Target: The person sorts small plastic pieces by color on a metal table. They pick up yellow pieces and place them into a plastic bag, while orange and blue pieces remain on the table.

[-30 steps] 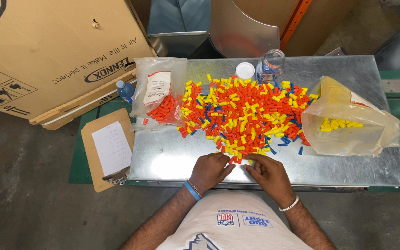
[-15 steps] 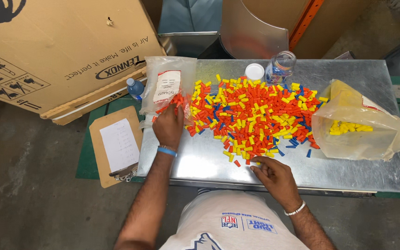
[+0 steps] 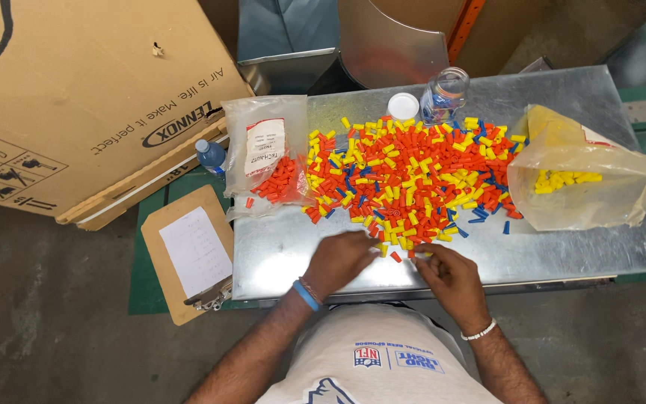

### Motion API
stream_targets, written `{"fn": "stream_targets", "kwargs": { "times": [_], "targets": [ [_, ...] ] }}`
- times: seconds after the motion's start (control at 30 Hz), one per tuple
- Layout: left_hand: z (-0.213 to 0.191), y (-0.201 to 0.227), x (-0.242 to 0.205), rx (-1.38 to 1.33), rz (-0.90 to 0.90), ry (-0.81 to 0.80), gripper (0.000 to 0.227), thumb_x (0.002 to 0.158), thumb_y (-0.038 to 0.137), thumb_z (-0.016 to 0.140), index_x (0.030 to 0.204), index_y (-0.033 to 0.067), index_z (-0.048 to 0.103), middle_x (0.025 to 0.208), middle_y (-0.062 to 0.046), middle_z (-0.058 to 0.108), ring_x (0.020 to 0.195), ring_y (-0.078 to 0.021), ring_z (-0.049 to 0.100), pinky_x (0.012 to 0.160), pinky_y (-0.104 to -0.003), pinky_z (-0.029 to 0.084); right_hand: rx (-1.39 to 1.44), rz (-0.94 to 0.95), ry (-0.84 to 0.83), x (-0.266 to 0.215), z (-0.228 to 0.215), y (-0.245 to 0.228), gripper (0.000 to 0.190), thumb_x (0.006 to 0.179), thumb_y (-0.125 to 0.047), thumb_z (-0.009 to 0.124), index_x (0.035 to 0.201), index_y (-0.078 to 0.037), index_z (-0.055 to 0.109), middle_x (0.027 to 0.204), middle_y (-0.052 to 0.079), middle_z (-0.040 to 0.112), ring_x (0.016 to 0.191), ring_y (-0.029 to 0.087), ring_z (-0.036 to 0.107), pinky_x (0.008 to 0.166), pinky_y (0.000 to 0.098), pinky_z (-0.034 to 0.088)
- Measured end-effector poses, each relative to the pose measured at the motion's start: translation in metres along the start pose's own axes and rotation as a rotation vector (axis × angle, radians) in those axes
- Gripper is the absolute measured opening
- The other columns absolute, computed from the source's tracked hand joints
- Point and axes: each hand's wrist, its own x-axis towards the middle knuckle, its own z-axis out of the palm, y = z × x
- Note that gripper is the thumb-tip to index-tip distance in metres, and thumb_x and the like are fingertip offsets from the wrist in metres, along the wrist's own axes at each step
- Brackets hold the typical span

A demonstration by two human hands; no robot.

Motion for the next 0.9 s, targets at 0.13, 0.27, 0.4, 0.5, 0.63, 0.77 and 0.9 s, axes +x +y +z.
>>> {"fn": "stream_targets", "kwargs": {
  "times": [0.13,0.27,0.4,0.5,0.63,0.77,0.9],
  "targets": [
    [0.002,0.021,0.007,0.113,0.228,-0.123,0.027,0.119,0.020,0.066,0.141,0.0120,0.080,0.114,-0.015,0.084,0.104,-0.0345,0.083,0.081,-0.047,0.067,-0.010,-0.008,0.082,0.001,-0.001,-0.006,0.023,0.099,-0.002,0.088,0.122,-0.006,0.088,0.061,0.011,0.060,0.055,0.020,0.055,0.059,0.0404,0.050],
    [0.017,0.017,0.019,0.184,0.253,-0.180,0.025,0.122,0.021,0.063,0.140,0.0118,0.078,0.111,-0.012,0.082,0.098,-0.0302,0.083,0.078,-0.042,0.067,-0.006,0.006,0.131,0.002,-0.007,-0.021,0.022,0.102,0.000,0.085,0.124,-0.003,0.088,0.061,0.012,0.059,0.058,0.019,0.051,0.060,0.0391,0.046],
    [0.024,0.020,0.022,0.202,0.238,-0.184,0.024,0.122,0.020,0.064,0.137,0.0066,0.076,0.111,-0.013,0.082,0.097,-0.0303,0.084,0.077,-0.042,0.068,-0.022,-0.035,0.154,0.008,-0.012,-0.007,0.020,0.103,-0.002,0.086,0.123,-0.004,0.087,0.061,0.012,0.058,0.057,0.019,0.051,0.059,0.0391,0.046],
    [0.028,0.008,0.023,0.244,0.211,0.009,0.025,0.118,0.024,0.070,0.137,0.0090,0.077,0.110,-0.013,0.083,0.097,-0.0302,0.085,0.074,-0.042,0.069,-0.002,-0.032,0.110,0.019,-0.021,0.000,0.021,0.103,0.000,0.084,0.123,-0.004,0.087,0.061,0.011,0.060,0.056,0.018,0.051,0.058,0.0377,0.045],
    [-0.003,-0.052,0.029,0.238,-0.172,0.318,0.029,0.121,0.031,0.067,0.131,0.0078,0.081,0.099,-0.013,0.083,0.086,-0.0305,0.085,0.069,-0.042,0.069,0.002,-0.042,0.065,0.030,-0.036,0.001,0.020,0.103,0.000,0.084,0.122,-0.002,0.087,0.060,0.011,0.059,0.056,0.018,0.050,0.057,0.0375,0.045],
    [-0.042,-0.092,0.034,0.284,-0.439,0.733,0.024,0.121,0.025,0.072,0.135,0.0085,0.082,0.117,-0.018,0.087,0.097,-0.0340,0.086,0.080,-0.044,0.071,0.003,-0.057,0.020,0.041,-0.050,0.014,0.019,0.102,0.000,0.085,0.121,-0.004,0.088,0.060,0.012,0.062,0.054,0.018,0.052,0.057,0.0385,0.047],
    [-0.050,-0.106,0.045,0.354,-0.593,0.723,0.029,0.121,0.025,0.070,0.140,0.0089,0.084,0.125,-0.016,0.088,0.103,-0.0354,0.087,0.086,-0.048,0.071,0.006,-0.116,-0.033,0.049,-0.059,0.021,0.021,0.099,-0.002,0.087,0.120,-0.006,0.089,0.060,0.011,0.061,0.053,0.018,0.053,0.056,0.0379,0.047]
  ]
}}
